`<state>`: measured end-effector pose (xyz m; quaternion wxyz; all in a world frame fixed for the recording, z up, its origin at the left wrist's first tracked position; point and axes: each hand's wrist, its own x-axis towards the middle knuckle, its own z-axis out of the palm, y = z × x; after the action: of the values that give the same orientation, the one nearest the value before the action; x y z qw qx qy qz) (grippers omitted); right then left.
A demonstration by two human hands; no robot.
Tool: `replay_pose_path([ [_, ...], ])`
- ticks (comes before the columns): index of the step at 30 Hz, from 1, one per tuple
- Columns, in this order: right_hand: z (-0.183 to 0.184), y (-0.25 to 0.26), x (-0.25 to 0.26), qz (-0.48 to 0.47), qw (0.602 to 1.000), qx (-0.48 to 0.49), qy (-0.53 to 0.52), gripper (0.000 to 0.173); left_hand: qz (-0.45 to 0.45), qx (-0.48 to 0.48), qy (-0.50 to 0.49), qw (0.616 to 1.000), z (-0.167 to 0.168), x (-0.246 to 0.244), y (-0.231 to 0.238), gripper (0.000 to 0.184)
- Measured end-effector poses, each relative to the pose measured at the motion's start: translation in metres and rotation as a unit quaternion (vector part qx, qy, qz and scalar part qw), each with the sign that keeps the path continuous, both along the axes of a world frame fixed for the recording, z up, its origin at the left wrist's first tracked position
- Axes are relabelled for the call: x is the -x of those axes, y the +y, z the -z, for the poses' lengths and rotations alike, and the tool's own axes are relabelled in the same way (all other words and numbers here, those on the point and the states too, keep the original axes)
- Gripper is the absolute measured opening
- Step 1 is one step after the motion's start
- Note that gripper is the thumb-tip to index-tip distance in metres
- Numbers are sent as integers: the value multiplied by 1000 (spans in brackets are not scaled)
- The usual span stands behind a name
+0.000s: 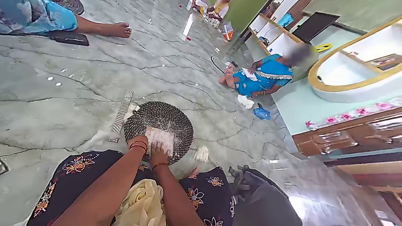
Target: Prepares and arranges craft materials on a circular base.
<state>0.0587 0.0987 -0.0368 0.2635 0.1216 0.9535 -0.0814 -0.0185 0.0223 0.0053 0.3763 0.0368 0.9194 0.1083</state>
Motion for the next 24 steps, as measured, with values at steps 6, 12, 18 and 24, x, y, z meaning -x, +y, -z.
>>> replay_pose_path([
  [6, -2, -7, -12, 42, 999, 26, -5, 75, -14, 0, 15, 1000, 6, -9, -2, 39],
  [12, -6, -4, -26, 23, 998, 43, 37, 57, 24, 21, 24, 999, 4, -24, -4, 39],
  [18, -1, -6, -26, -1, 998, 24, 49, 61, 42, 35, 27, 998, 10, -25, -5, 37],
  [24, -2, -2, -17, 20, 998, 20, 50, 57, 11, 26, 43, 999, 12, -19, -2, 36],
])
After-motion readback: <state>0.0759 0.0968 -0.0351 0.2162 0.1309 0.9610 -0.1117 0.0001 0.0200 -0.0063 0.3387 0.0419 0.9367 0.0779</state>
